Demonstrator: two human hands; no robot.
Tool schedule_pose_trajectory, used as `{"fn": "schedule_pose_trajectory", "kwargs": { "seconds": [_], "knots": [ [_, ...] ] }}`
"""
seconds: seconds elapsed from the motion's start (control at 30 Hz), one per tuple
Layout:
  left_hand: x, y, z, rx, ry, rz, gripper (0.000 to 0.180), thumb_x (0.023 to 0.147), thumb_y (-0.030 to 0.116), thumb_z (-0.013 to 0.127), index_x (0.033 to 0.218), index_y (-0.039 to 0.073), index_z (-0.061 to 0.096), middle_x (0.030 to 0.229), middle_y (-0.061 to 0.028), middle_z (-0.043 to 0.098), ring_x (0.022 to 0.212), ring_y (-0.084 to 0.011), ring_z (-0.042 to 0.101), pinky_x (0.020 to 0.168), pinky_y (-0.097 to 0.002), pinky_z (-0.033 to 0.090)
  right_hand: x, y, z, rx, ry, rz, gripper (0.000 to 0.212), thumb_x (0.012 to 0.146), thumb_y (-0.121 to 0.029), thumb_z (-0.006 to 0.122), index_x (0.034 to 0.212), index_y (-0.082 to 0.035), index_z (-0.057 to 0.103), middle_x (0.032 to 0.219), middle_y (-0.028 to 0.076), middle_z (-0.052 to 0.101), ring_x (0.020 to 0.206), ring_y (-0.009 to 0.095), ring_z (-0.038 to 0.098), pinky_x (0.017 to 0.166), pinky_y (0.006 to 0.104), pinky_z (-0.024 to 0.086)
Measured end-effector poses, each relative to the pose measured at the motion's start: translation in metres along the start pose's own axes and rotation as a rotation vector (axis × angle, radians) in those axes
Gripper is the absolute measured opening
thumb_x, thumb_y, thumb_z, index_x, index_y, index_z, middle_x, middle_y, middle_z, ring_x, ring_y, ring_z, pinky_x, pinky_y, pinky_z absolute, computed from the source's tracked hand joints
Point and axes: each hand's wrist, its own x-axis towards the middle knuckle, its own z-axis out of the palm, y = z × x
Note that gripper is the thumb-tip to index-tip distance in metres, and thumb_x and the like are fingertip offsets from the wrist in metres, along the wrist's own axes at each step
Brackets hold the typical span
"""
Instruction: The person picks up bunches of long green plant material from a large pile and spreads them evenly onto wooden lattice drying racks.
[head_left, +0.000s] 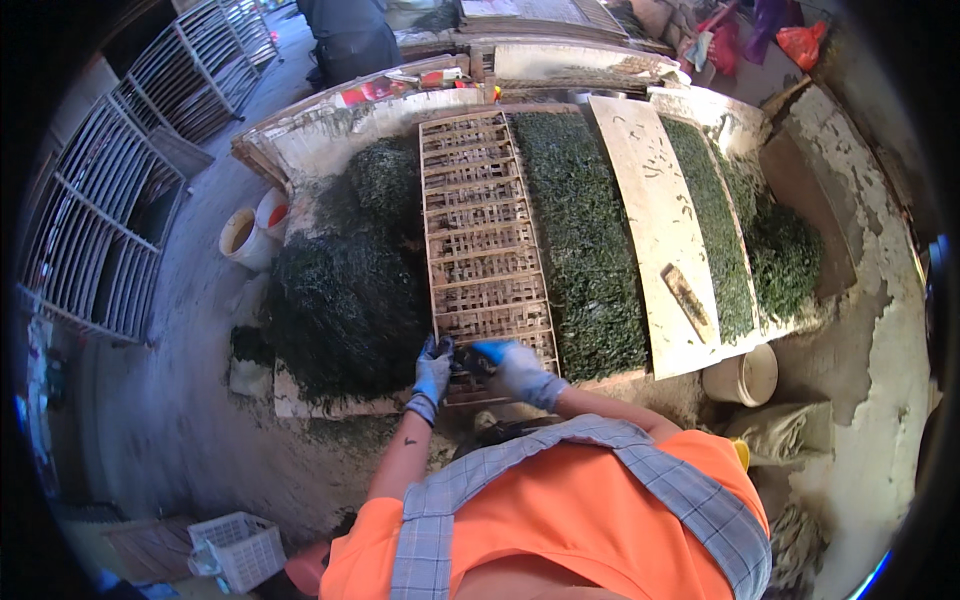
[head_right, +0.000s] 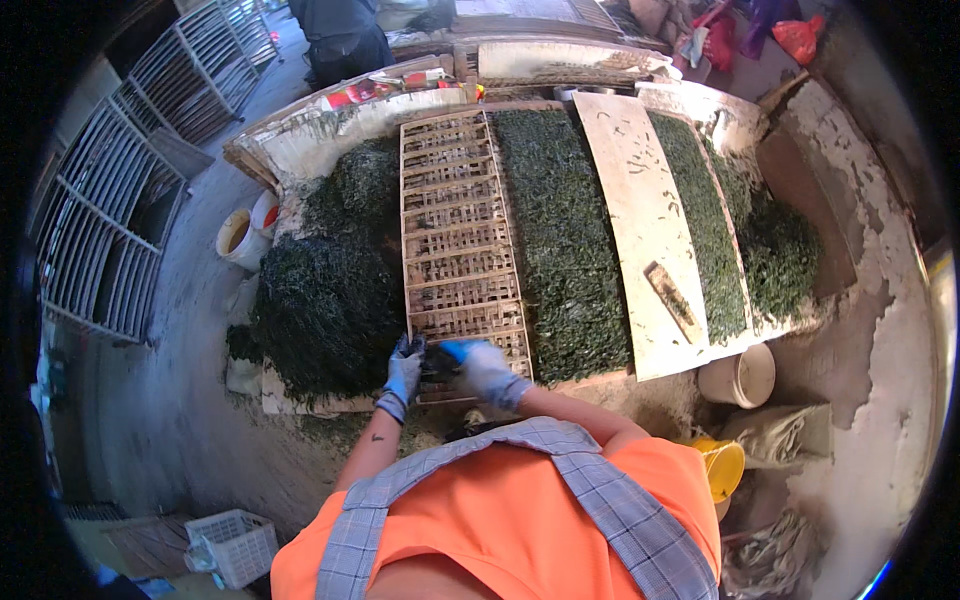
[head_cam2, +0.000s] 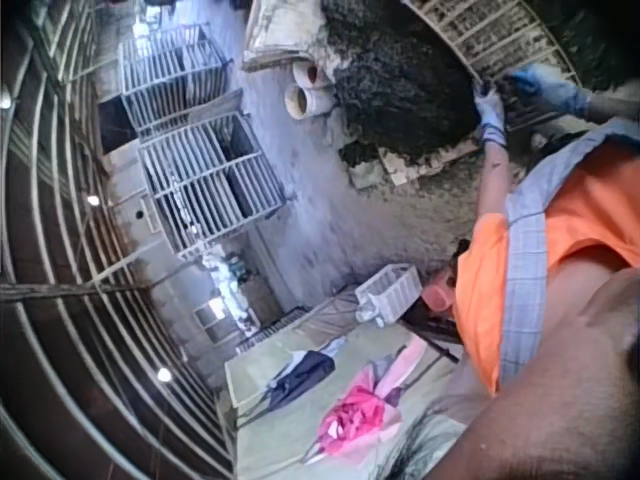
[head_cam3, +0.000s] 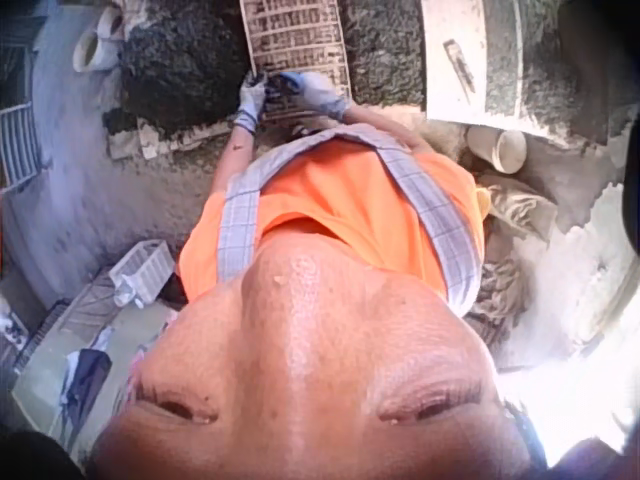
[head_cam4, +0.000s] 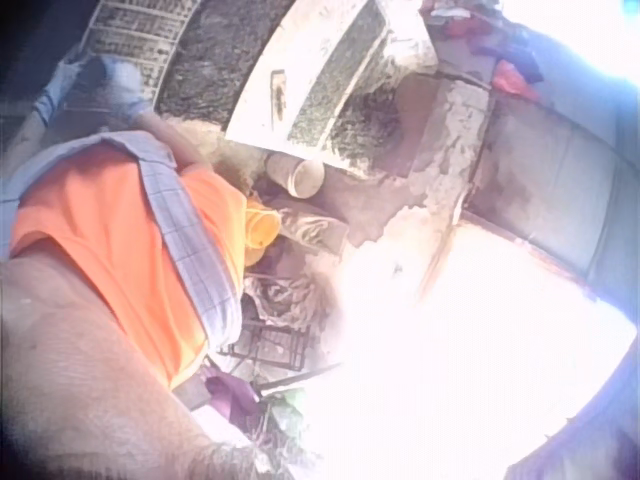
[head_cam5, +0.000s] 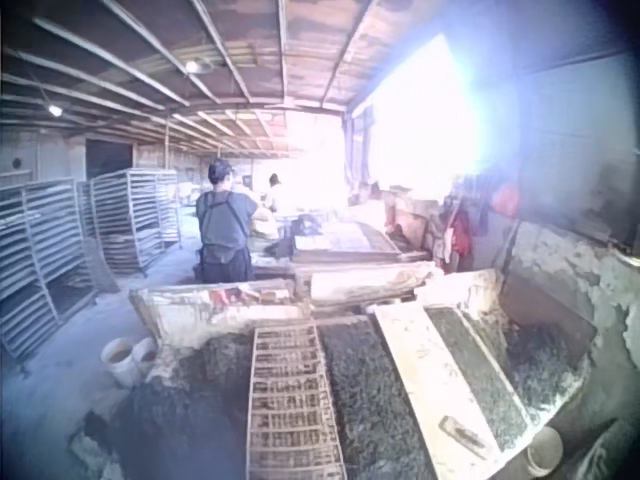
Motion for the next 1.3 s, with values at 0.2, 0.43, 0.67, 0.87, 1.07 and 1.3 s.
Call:
{"fn": "schedule_pose_trajectory", "kwargs": {
  "seconds": [0.2,0.43,0.67,0.87,1.07,1.3],
  "knots": [
    [0.009,-0.016,0.019,-0.234,-0.043,-0.329,0.048,0.094,0.010,0.063,0.140,0.015,0.049,0.089,0.0051,0.061,0.055,-0.0052,0.041,0.046,-0.0255,0.037,-0.023,0.082,0.002,-0.533,0.019,0.315,0.068,0.082,-0.050,0.063,0.136,-0.011,0.049,0.141,0.015,0.047,0.128,0.036,0.044,0.107,0.0435,0.036],
    [0.003,-0.025,0.038,-0.488,0.070,-0.326,0.056,0.091,-0.004,0.061,0.142,0.016,0.047,0.100,0.0041,0.064,0.071,-0.0071,0.054,0.057,-0.0256,0.045,0.007,0.095,-0.015,-0.489,-0.043,0.373,0.032,0.080,-0.034,0.065,0.110,-0.022,0.067,0.097,0.014,0.068,0.090,0.033,0.065,0.074,0.0461,0.053],
    [-0.012,-0.002,0.040,-0.599,0.052,-0.402,0.052,0.091,-0.007,0.057,0.139,0.011,0.050,0.118,0.0002,0.063,0.095,-0.0092,0.058,0.082,-0.0234,0.049,0.001,0.107,-0.020,-0.567,-0.138,0.289,0.012,0.078,-0.020,0.064,0.088,-0.018,0.070,0.087,0.012,0.067,0.083,0.034,0.066,0.069,0.0456,0.052],
    [-0.010,0.004,0.043,-0.532,0.099,-0.388,0.055,0.087,-0.010,0.060,0.138,0.011,0.051,0.111,-0.0058,0.066,0.072,-0.0095,0.056,0.060,-0.0252,0.047,0.000,0.124,-0.011,-0.566,-0.048,0.172,0.012,0.084,-0.025,0.060,0.089,-0.017,0.067,0.089,0.011,0.065,0.083,0.033,0.065,0.065,0.0459,0.051],
    [0.007,-0.029,0.040,-0.747,0.131,-0.475,0.039,0.098,0.010,0.044,0.136,0.015,0.052,0.112,-0.0115,0.067,0.068,-0.0194,0.063,0.051,-0.0281,0.048,0.007,0.124,-0.033,-0.553,-0.260,0.200,0.012,0.081,-0.016,0.060,0.088,-0.014,0.070,0.089,0.012,0.067,0.087,0.033,0.066,0.065,0.0465,0.053],
    [-0.001,-0.010,0.036,0.327,0.173,-0.179,0.041,0.097,0.021,0.053,0.134,0.004,0.050,0.127,-0.0195,0.058,0.113,-0.0314,0.058,0.096,-0.0379,0.047,-0.022,0.119,-0.072,-0.155,0.067,0.200,0.029,0.078,-0.028,0.069,0.104,-0.016,0.065,0.098,0.012,0.067,0.086,0.036,0.065,0.073,0.0450,0.054]
  ]
}}
